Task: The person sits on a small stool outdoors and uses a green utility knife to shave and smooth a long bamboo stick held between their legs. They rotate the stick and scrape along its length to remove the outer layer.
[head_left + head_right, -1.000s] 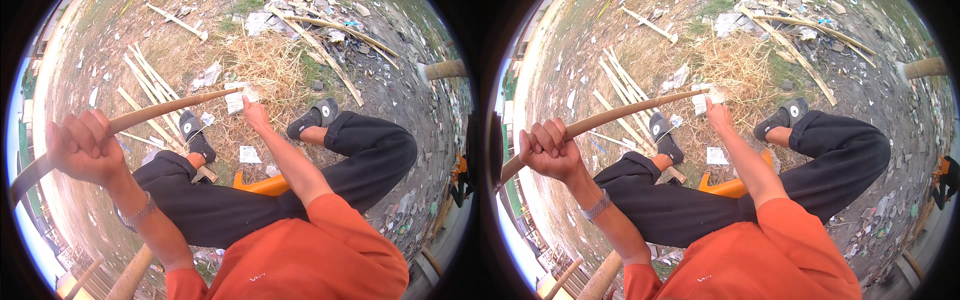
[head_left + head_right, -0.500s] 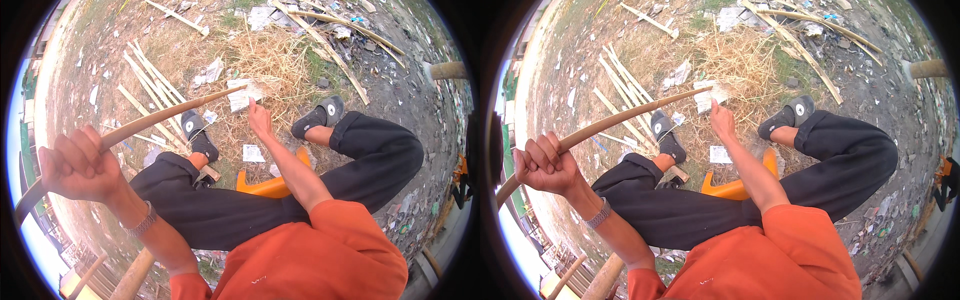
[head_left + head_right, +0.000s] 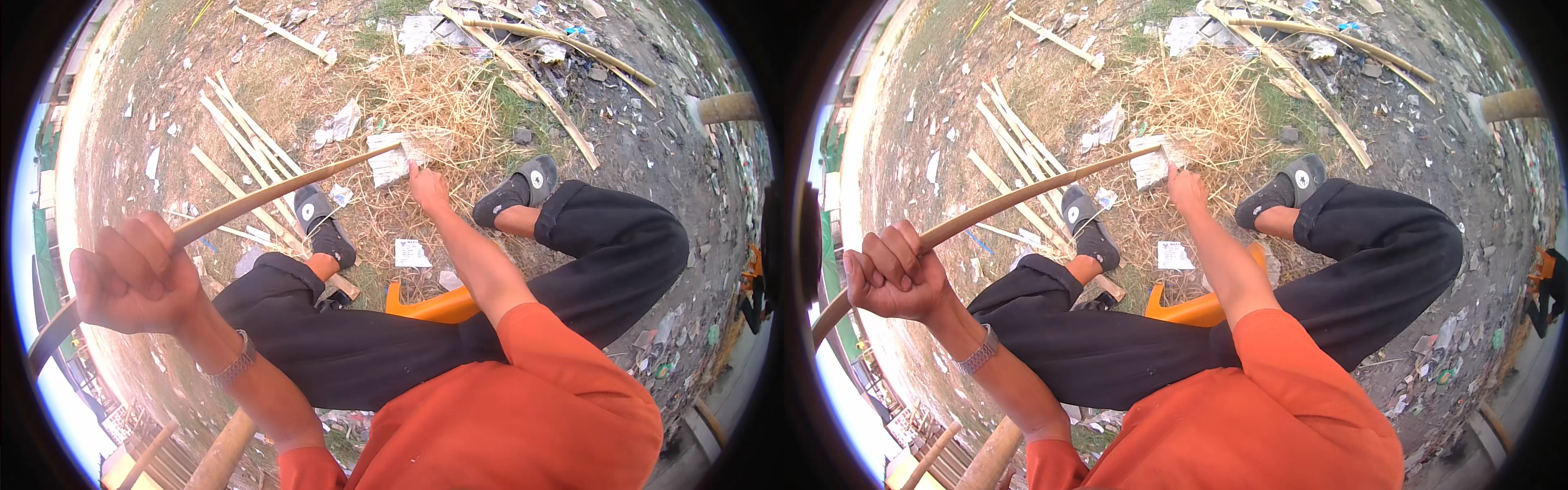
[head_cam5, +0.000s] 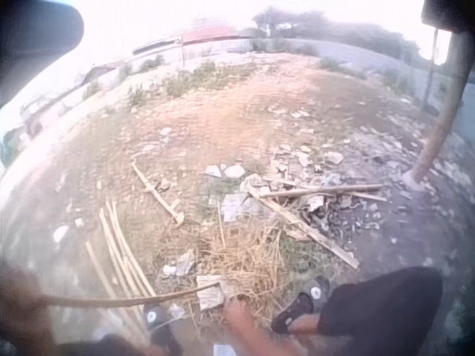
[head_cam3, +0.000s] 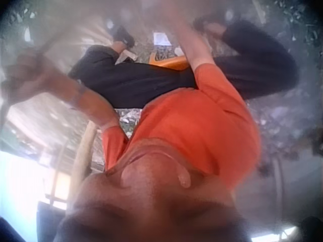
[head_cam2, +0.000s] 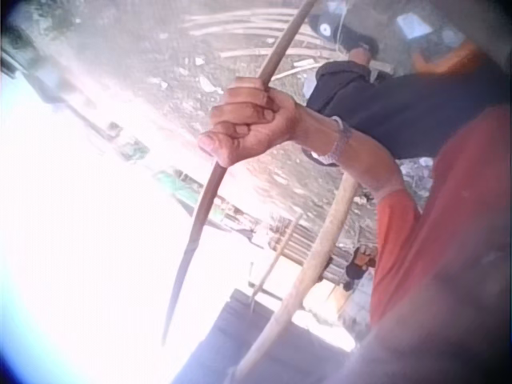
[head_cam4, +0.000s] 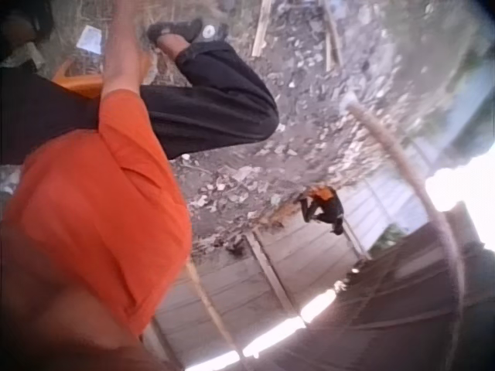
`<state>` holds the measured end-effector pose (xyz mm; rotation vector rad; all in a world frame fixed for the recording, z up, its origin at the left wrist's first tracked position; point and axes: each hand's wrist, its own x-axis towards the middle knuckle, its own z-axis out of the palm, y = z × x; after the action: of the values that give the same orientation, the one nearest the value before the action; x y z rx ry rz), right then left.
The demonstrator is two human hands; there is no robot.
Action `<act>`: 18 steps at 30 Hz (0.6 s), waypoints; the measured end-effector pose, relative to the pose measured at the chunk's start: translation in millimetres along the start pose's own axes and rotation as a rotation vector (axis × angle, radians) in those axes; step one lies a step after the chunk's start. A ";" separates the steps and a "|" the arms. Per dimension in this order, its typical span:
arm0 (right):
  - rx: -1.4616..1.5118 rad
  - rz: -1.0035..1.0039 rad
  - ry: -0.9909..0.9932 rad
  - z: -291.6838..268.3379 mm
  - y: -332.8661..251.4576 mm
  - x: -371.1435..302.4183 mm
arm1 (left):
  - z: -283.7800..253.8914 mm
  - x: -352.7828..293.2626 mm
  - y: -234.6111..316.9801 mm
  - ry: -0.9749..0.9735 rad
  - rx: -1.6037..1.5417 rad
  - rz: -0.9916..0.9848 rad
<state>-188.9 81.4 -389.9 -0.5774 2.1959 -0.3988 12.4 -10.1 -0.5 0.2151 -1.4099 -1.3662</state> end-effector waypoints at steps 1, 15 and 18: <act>-0.007 0.007 -0.016 -3.6 -0.6 -1.2 | -0.2 -0.5 0.0 0.035 0.006 -0.005; 0.388 -0.081 -0.341 -81.0 -93.5 -128.8 | 6.3 -4.5 -0.7 0.209 0.038 -0.022; 0.278 -0.193 -0.150 -75.7 -89.7 -150.7 | 3.8 -7.5 1.7 0.010 0.026 -0.037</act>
<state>-138.4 91.7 -206.0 -0.6438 1.9064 -0.7256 13.2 -1.8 -2.3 0.2661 -1.4219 -1.3754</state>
